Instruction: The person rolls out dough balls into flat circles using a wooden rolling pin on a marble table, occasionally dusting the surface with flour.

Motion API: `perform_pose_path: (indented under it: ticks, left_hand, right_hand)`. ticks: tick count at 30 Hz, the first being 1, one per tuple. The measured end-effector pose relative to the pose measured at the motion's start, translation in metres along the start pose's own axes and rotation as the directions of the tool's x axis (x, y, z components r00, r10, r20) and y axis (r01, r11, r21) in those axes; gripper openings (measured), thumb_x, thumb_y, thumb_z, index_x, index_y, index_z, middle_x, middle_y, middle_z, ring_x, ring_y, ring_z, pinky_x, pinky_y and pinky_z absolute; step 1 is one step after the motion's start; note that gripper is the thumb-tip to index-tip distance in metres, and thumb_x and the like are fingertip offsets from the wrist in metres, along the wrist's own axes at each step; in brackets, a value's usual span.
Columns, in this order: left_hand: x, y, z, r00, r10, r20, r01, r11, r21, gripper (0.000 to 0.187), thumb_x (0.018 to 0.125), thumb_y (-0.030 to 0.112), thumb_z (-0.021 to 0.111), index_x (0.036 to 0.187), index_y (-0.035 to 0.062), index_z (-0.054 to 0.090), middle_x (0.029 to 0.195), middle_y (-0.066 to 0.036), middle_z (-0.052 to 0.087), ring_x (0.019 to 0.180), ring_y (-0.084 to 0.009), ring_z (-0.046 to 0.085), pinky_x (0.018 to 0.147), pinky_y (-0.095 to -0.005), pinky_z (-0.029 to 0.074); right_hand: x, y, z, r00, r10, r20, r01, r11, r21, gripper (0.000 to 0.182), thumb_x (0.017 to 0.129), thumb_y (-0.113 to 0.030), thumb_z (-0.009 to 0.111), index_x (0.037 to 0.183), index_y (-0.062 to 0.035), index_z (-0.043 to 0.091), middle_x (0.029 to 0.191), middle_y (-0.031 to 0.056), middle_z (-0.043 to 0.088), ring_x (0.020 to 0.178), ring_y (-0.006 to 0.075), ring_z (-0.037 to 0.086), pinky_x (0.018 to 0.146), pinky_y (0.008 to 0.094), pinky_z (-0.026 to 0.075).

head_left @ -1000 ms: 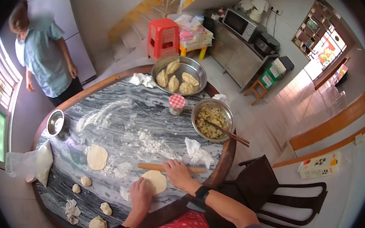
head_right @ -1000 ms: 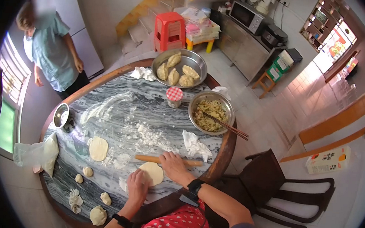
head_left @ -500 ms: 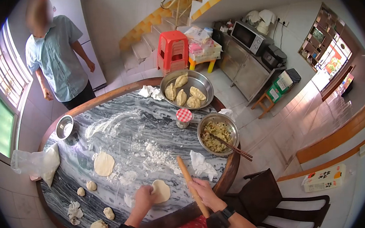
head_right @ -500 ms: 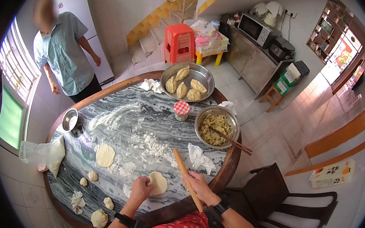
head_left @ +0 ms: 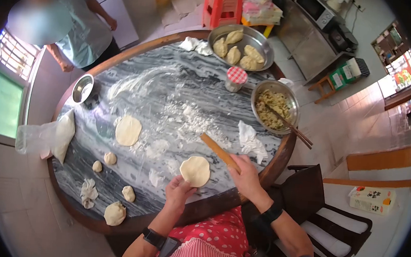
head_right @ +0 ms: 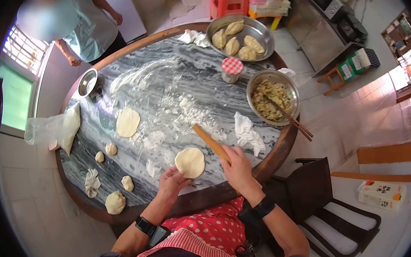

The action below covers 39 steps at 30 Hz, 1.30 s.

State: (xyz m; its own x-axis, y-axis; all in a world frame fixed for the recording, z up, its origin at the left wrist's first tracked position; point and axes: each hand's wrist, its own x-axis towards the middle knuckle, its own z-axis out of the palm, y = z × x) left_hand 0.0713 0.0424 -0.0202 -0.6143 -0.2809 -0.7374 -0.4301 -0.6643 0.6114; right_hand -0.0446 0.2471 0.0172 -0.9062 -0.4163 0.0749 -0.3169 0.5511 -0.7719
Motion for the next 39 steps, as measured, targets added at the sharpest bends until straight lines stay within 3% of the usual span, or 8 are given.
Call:
perform_pose_path:
  ticks: [6, 8, 13, 19, 34, 36, 38, 39]
  left_hand:
    - [-0.015, 0.001, -0.030, 0.982, 0.093, -0.162, -0.057, 0.974, 0.217, 0.025, 0.093, 0.005, 0.065, 0.117, 0.0014, 0.059, 0.105, -0.011, 0.068, 0.096, -0.0228, 0.068, 0.082, -0.0369, 0.056]
    - [-0.021, 0.002, -0.040, 0.658, 0.691, 0.299, -0.565, 0.191, 0.802, 0.029, 0.088, 0.002, 0.066, 0.116, 0.0016, 0.059, 0.104, -0.015, 0.066, 0.102, -0.0329, 0.065, 0.089, -0.0451, 0.052]
    - [-0.023, -0.009, -0.040, 0.607, 0.373, 0.702, -0.614, -0.340, 0.712, 0.071, 0.085, 0.036, 0.074, 0.141, 0.0020, 0.048, 0.149, -0.019, 0.041, 0.138, -0.0428, 0.038, 0.113, -0.0593, 0.028]
    - [-0.023, -0.010, -0.047, 0.716, 0.159, 0.680, -0.579, -0.409, 0.705, 0.094, 0.084, 0.062, 0.063, 0.152, 0.0030, 0.035, 0.160, -0.019, 0.028, 0.148, -0.0410, 0.024, 0.117, -0.0619, 0.018]
    - [-0.008, 0.012, -0.018, 0.733, 0.329, 0.596, -0.508, -0.318, 0.801, 0.070, 0.085, 0.044, 0.071, 0.140, 0.0055, 0.048, 0.151, -0.021, 0.039, 0.136, -0.0384, 0.041, 0.107, -0.0613, 0.034]
    - [0.021, 0.008, -0.019, 0.632, 0.505, 0.588, -0.559, -0.229, 0.797, 0.057, 0.086, 0.030, 0.069, 0.132, 0.0027, 0.053, 0.138, -0.022, 0.051, 0.125, -0.0364, 0.051, 0.098, -0.0540, 0.043]
    - [0.076, -0.029, -0.033, 0.675, 0.450, 0.585, -0.546, -0.229, 0.806, 0.046, 0.086, 0.025, 0.068, 0.125, 0.0049, 0.055, 0.122, -0.020, 0.061, 0.111, -0.0353, 0.061, 0.090, -0.0485, 0.049]
    - [0.082, -0.030, -0.027, 0.660, 0.467, 0.588, -0.541, -0.247, 0.804, 0.046, 0.086, 0.025, 0.068, 0.125, 0.0049, 0.055, 0.122, -0.020, 0.061, 0.111, -0.0353, 0.061, 0.090, -0.0485, 0.049]
  right_hand:
    - [0.001, -0.009, 0.050, 0.923, -0.317, 0.217, 0.354, 0.921, -0.162, 0.045, 0.079, -0.010, 0.072, 0.123, -0.0085, 0.065, 0.111, 0.0101, 0.059, 0.100, 0.0295, 0.059, 0.086, 0.0406, 0.048]
    - [0.002, 0.001, 0.064, 0.835, -0.447, 0.321, 0.532, 0.805, -0.262, 0.042, 0.081, -0.011, 0.071, 0.122, -0.0081, 0.065, 0.114, 0.0089, 0.059, 0.106, 0.0289, 0.057, 0.092, 0.0432, 0.044]
    - [0.000, -0.004, 0.073, 0.882, -0.394, 0.257, 0.457, 0.848, -0.268, 0.040, 0.087, -0.017, 0.067, 0.125, -0.0078, 0.063, 0.133, 0.0105, 0.055, 0.126, 0.0316, 0.049, 0.106, 0.0520, 0.035]
    - [0.055, -0.021, 0.102, 0.880, -0.355, 0.316, 0.468, 0.760, -0.451, 0.047, 0.093, -0.025, 0.062, 0.136, -0.0074, 0.056, 0.155, 0.0145, 0.037, 0.145, 0.0374, 0.031, 0.114, 0.0673, 0.019]
    - [0.144, -0.046, 0.122, 0.957, -0.078, 0.278, 0.142, 0.965, -0.222, 0.059, 0.093, -0.024, 0.061, 0.146, -0.0040, 0.043, 0.158, 0.0240, 0.029, 0.144, 0.0451, 0.028, 0.114, 0.0664, 0.020]
    - [0.164, -0.070, 0.121, 0.553, -0.665, 0.501, 0.704, 0.695, 0.145, 0.051, 0.096, -0.023, 0.059, 0.141, 0.0005, 0.049, 0.151, 0.0237, 0.041, 0.142, 0.0400, 0.036, 0.117, 0.0532, 0.027]
    - [0.136, -0.153, 0.104, 0.563, -0.373, 0.737, -0.223, 0.790, 0.570, 0.044, 0.100, -0.023, 0.057, 0.137, 0.0004, 0.055, 0.144, 0.0207, 0.051, 0.136, 0.0304, 0.047, 0.115, 0.0393, 0.034]
    - [0.134, -0.203, 0.063, 0.380, -0.374, 0.846, -0.227, 0.849, 0.477, 0.043, 0.102, -0.023, 0.055, 0.139, -0.0009, 0.054, 0.143, 0.0189, 0.052, 0.134, 0.0267, 0.049, 0.114, 0.0371, 0.035]
